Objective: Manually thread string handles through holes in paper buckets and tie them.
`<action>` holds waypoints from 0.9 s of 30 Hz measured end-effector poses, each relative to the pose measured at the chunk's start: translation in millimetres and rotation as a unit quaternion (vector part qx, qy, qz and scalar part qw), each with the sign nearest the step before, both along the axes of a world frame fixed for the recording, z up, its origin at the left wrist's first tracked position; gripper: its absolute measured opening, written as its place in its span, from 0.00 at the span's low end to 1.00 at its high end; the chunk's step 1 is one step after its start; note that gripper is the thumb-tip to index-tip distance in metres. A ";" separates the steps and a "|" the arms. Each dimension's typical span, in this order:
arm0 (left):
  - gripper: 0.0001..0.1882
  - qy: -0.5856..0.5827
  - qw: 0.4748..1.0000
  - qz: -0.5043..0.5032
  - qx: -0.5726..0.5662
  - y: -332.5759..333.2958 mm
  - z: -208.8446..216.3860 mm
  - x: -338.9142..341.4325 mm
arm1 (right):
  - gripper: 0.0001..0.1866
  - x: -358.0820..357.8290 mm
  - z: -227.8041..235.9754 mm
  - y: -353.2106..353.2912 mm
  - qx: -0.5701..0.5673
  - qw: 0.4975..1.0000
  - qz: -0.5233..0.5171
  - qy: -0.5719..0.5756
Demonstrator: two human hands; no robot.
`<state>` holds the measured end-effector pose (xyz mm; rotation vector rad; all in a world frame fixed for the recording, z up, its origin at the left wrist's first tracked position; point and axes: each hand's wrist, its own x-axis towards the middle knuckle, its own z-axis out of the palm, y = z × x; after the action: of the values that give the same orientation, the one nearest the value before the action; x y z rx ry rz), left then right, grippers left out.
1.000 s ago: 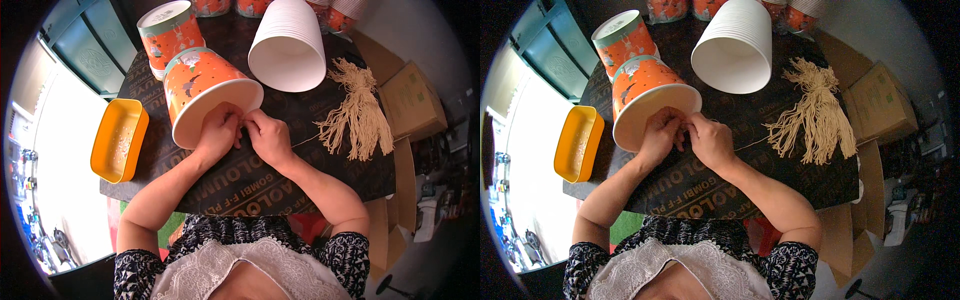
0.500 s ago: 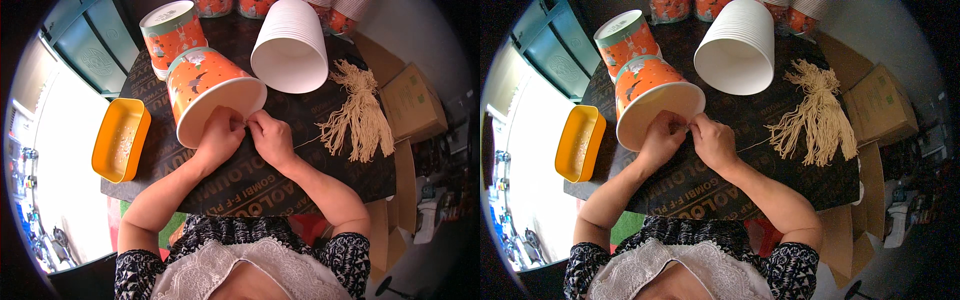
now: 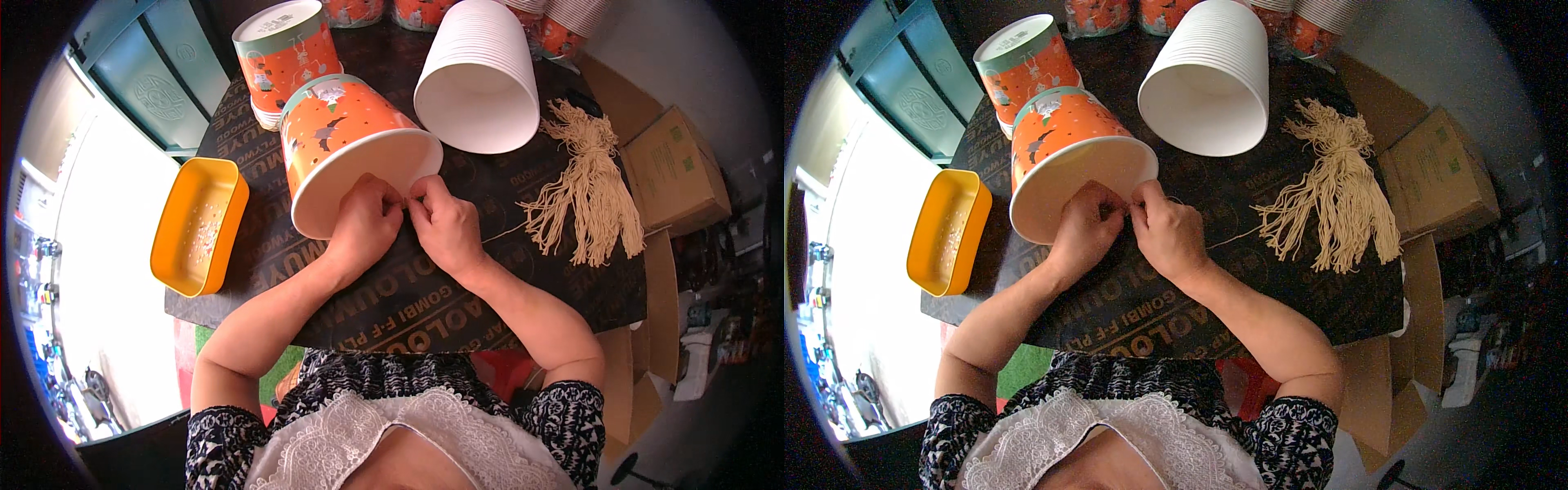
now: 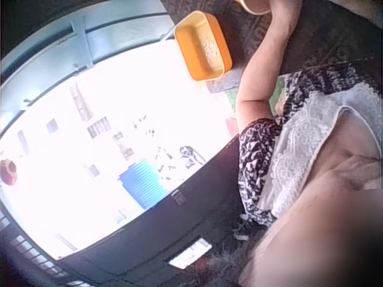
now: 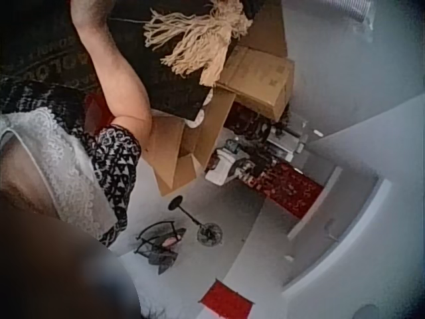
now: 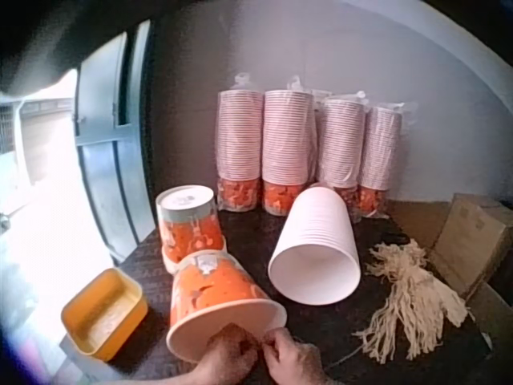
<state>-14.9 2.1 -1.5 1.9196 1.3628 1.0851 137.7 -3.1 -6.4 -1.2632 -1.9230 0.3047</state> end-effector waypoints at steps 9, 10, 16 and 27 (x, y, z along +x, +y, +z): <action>0.06 -0.005 1.000 -0.001 0.005 0.5 -3.3 0.1 | 0.06 0.9 -3.2 2.2 0.024 1.000 0.013 0.008; 0.06 -0.005 1.000 -0.001 0.005 0.4 -2.9 0.1 | 0.05 0.9 -3.4 2.6 0.031 0.999 0.011 0.008; 0.05 -0.009 1.000 -0.006 0.011 -0.8 -1.6 -0.7 | 0.03 -1.1 -3.0 4.6 0.059 0.998 0.018 0.032; 0.04 -0.010 1.000 -0.001 -0.001 -2.2 2.3 2.9 | 0.07 1.6 -3.9 3.0 0.018 1.000 -0.003 0.023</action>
<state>-11.9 -0.1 0.9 1.9029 1.3508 1.0996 139.3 -0.1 -10.3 -1.2272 -1.8784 0.2922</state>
